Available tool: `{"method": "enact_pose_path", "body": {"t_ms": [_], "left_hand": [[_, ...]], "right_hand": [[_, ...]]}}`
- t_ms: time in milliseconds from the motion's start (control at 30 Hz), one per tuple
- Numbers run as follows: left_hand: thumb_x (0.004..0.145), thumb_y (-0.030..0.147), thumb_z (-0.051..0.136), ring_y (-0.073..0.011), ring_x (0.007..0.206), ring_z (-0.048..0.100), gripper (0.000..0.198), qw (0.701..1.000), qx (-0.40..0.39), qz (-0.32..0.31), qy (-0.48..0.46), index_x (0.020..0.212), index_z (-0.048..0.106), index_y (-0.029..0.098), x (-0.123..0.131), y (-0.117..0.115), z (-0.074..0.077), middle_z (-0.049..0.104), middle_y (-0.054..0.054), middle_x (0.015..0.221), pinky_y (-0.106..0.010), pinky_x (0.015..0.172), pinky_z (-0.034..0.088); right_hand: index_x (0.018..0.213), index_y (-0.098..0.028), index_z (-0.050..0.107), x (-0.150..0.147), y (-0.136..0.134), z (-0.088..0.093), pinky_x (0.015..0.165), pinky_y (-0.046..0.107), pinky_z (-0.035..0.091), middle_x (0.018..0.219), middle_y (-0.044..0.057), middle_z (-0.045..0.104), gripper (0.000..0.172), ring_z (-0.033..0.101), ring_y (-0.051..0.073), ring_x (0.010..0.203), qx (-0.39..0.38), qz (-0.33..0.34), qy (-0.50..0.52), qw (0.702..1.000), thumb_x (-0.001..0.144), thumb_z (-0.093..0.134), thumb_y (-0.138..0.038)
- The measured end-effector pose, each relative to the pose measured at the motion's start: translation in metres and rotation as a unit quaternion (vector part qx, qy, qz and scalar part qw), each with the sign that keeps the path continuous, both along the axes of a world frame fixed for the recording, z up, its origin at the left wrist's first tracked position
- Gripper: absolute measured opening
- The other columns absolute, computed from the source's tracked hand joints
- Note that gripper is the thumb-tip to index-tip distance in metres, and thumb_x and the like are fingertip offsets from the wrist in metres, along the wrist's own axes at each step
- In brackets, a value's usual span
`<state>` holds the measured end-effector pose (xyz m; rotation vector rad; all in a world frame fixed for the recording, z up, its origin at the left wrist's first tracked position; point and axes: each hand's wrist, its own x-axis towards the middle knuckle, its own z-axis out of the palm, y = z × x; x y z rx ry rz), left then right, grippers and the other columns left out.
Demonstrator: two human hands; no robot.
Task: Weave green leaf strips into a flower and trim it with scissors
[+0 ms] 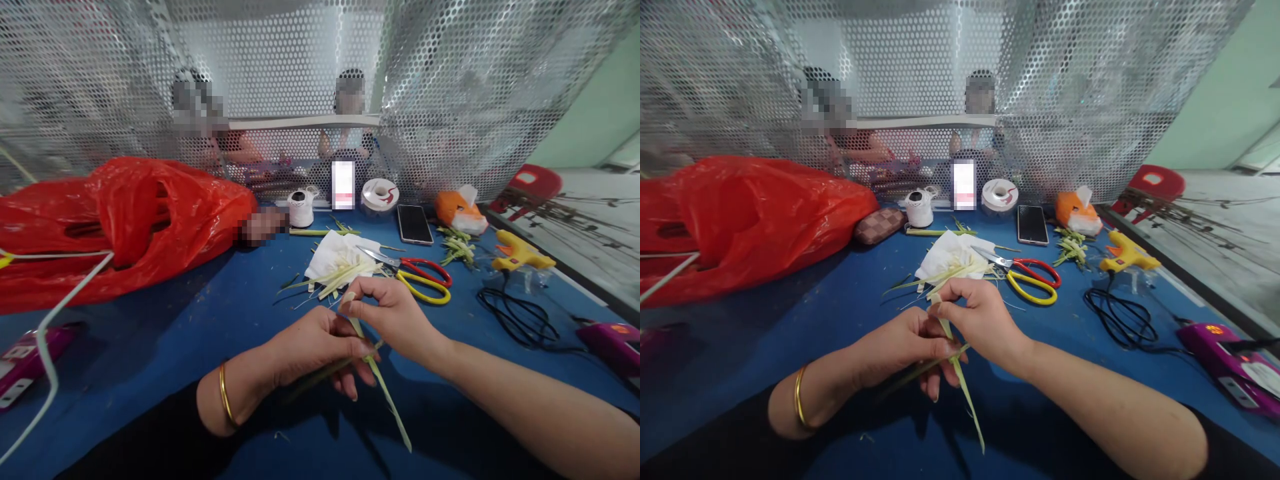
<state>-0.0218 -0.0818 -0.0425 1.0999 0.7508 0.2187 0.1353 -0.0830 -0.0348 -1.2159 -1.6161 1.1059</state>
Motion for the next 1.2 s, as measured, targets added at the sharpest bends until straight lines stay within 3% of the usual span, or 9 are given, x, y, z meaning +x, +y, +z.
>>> {"method": "enact_pose_path", "body": {"t_ms": [267,467,567,633,700,800,867,1000,1200], "left_hand": [[0.073,0.031,0.07,-0.0115,0.045,0.061,0.02,1.0,-0.019,0.007,0.009,0.072,0.067,0.011,0.005,-0.002,-0.005,0.069,-0.006,0.062,-0.022,0.047,0.045],[0.072,0.04,0.074,-0.0117,0.059,0.065,0.029,0.967,0.012,0.253,-0.032,0.076,0.071,0.012,-0.002,0.01,0.002,0.072,-0.005,0.066,-0.023,0.064,0.05],[0.072,0.04,0.075,-0.0145,0.074,0.068,0.03,0.941,0.038,0.322,-0.096,0.085,0.073,0.014,-0.009,0.02,0.007,0.075,-0.007,0.077,-0.027,0.077,0.051],[0.069,0.033,0.078,-0.0163,0.084,0.068,0.029,0.927,0.055,0.343,-0.14,0.092,0.074,0.015,-0.012,0.024,0.01,0.075,-0.007,0.086,-0.029,0.085,0.049],[0.066,0.025,0.08,-0.0172,0.088,0.067,0.029,0.919,0.07,0.35,-0.165,0.092,0.074,0.016,-0.011,0.024,0.011,0.075,-0.006,0.089,-0.03,0.089,0.047],[0.061,0.02,0.082,-0.0178,0.085,0.067,0.028,0.913,0.068,0.36,-0.177,0.088,0.074,0.015,-0.007,0.018,0.012,0.075,-0.005,0.083,-0.032,0.089,0.047],[0.059,0.019,0.083,-0.0184,0.082,0.067,0.029,0.911,0.064,0.367,-0.175,0.086,0.073,0.015,-0.004,0.014,0.011,0.074,-0.005,0.081,-0.033,0.087,0.048],[0.057,0.018,0.084,-0.0199,0.085,0.067,0.03,0.913,0.07,0.366,-0.165,0.084,0.072,0.013,-0.001,0.01,0.012,0.074,-0.007,0.083,-0.031,0.084,0.048],[0.053,0.018,0.085,-0.0206,0.082,0.067,0.038,0.913,0.035,0.376,-0.153,0.088,0.071,0.01,-0.002,0.012,0.011,0.074,-0.01,0.088,-0.032,0.08,0.05]], "right_hand": [[0.062,-0.019,0.059,-0.007,-0.003,-0.008,0.06,0.025,0.042,0.062,-0.002,0.059,0.014,0.052,0.012,0.061,-0.005,-0.002,-0.007,1.0,0.076,0.06,-0.022],[0.091,-0.02,0.064,0.014,0.019,-0.002,0.076,0.03,0.045,0.09,0.003,0.068,0.013,0.059,0.017,0.084,0.17,-0.156,0.005,0.973,0.084,0.057,-0.028],[0.077,-0.019,0.06,0.022,0.018,0.005,0.064,0.027,0.044,0.072,0.001,0.063,0.017,0.056,0.014,0.068,0.205,-0.26,0.036,0.943,0.086,0.056,-0.032],[0.067,-0.019,0.058,0.019,0.01,0.007,0.061,0.026,0.042,0.064,0.0,0.059,0.024,0.053,0.013,0.063,0.228,-0.232,0.006,0.946,0.088,0.054,-0.031],[0.064,-0.019,0.059,0.011,0.0,0.005,0.061,0.026,0.042,0.063,0.0,0.059,0.029,0.054,0.014,0.062,0.206,-0.105,-0.051,0.972,0.089,0.051,-0.031],[0.083,-0.02,0.065,-0.004,-0.009,-0.004,0.076,0.03,0.045,0.086,0.003,0.067,0.013,0.059,0.018,0.082,0.133,0.01,-0.07,0.989,0.086,0.057,-0.03],[0.083,-0.02,0.066,-0.011,-0.01,-0.011,0.083,0.032,0.044,0.09,0.004,0.067,0.012,0.058,0.019,0.087,0.106,0.014,-0.048,0.993,0.085,0.059,-0.029],[0.067,-0.018,0.061,-0.014,-0.008,-0.02,0.073,0.029,0.044,0.073,0.002,0.06,0.024,0.056,0.016,0.075,0.082,-0.004,-0.01,0.997,0.087,0.055,-0.029],[0.062,-0.019,0.055,-0.008,-0.007,-0.017,0.075,0.029,0.043,0.075,0.002,0.059,0.026,0.056,0.016,0.078,0.104,0.054,-0.03,0.993,0.088,0.052,-0.024]]}}
